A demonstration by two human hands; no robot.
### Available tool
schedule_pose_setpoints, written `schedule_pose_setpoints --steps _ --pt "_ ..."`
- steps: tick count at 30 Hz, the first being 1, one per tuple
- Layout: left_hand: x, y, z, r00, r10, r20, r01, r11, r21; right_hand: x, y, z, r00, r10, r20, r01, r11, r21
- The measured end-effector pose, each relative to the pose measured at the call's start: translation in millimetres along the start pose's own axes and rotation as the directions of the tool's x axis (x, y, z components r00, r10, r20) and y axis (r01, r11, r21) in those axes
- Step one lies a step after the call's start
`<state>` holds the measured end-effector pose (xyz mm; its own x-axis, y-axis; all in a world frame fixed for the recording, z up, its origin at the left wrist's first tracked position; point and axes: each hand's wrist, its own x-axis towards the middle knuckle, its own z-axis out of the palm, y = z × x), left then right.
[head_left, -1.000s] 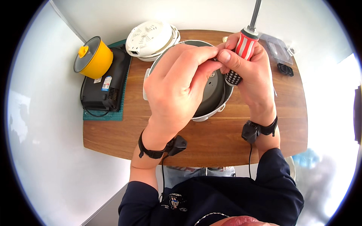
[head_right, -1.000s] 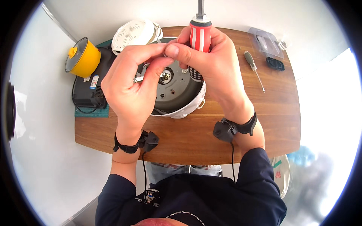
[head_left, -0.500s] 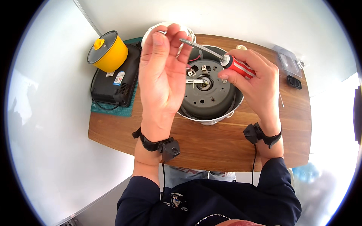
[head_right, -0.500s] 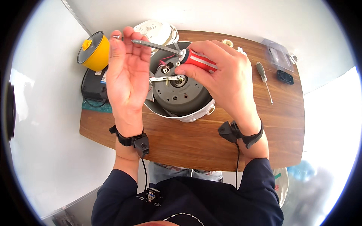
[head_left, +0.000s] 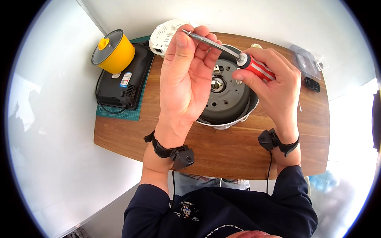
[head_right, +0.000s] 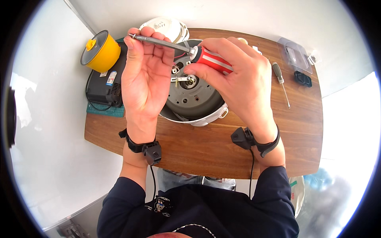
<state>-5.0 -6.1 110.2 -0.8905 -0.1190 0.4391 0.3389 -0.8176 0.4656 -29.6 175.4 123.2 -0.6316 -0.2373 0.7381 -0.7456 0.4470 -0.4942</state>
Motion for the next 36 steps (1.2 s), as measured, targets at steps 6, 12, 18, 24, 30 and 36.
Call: schedule_pose_setpoints --steps 6,12,18,24,30,36 --pt "-1.2 -0.4 -1.5 0.998 0.056 -0.009 -0.056 0.997 0.060 -2.0 2.3 4.1 0.996 -0.067 -0.051 0.063 0.995 -0.078" --pt "-0.4 -0.6 -4.0 1.000 0.010 0.010 -0.011 1.000 0.021 -2.7 3.2 5.5 0.983 -0.155 -0.102 0.133 0.971 -0.198" --pt "0.6 -3.7 -6.2 1.000 0.017 0.005 -0.017 1.000 -0.025 -3.3 5.0 8.2 0.976 -0.188 -0.108 0.161 0.963 -0.217" --pt "1.3 -5.8 -6.9 0.999 0.043 -0.002 -0.043 0.999 0.002 -4.4 4.7 7.3 0.980 -0.175 -0.091 0.156 0.971 -0.183" --pt "2.5 -5.8 -8.8 1.000 0.029 0.004 -0.029 1.000 -0.003 -4.0 4.6 7.0 0.988 -0.142 -0.064 0.132 0.982 -0.132" --pt "4.0 -1.2 -9.3 0.993 0.100 0.060 -0.106 0.988 0.114 -3.6 1.7 7.1 0.993 -0.104 -0.053 0.101 0.993 -0.069"
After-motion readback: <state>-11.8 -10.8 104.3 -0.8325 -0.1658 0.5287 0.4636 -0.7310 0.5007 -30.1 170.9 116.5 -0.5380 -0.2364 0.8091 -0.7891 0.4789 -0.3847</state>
